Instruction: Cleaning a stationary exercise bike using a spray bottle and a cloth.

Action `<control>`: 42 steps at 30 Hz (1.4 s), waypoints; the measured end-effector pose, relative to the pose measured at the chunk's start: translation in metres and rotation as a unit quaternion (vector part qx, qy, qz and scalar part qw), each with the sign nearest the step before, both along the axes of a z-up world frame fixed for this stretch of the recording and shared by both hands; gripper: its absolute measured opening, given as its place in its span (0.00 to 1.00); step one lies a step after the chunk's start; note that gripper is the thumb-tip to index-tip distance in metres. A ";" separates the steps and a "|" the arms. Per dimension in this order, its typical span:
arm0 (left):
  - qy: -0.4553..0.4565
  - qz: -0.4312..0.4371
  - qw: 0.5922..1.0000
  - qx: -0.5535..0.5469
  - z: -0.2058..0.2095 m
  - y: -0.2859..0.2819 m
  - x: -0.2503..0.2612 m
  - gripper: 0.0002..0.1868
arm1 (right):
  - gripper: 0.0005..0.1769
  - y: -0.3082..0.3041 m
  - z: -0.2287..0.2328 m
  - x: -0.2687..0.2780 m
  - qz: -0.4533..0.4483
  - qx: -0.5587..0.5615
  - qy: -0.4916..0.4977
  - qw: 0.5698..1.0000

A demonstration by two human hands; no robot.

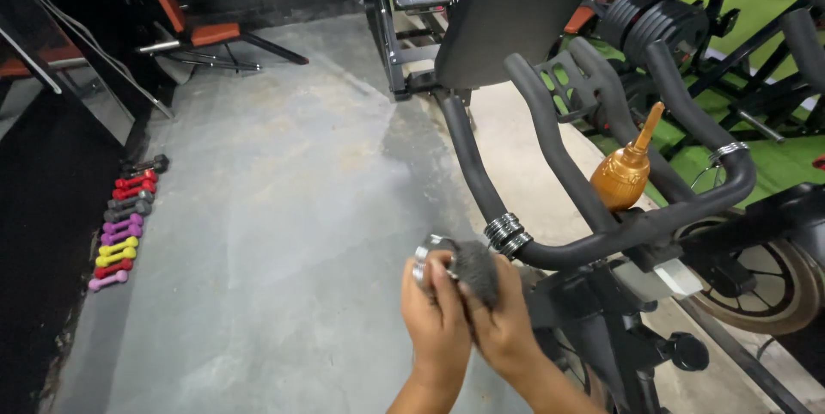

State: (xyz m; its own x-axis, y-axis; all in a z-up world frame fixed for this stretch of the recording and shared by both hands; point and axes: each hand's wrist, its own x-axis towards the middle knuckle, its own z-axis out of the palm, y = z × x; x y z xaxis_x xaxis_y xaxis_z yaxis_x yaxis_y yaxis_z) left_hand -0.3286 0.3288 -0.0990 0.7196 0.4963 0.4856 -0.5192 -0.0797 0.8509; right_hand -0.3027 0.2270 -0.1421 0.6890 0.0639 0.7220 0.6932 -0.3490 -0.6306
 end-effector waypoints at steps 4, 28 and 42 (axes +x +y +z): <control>-0.020 -0.013 0.995 0.101 0.008 0.011 -0.004 0.13 | 0.23 -0.027 -0.011 0.024 0.133 0.163 0.226 0.951; 0.125 -0.137 0.980 -0.066 -0.026 0.014 0.039 0.29 | 0.23 -0.023 0.055 -0.001 -0.035 -0.172 0.216 0.960; 0.016 -0.167 0.956 -0.239 -0.012 0.079 0.044 0.25 | 0.23 -0.033 0.006 0.004 0.128 0.001 0.209 0.970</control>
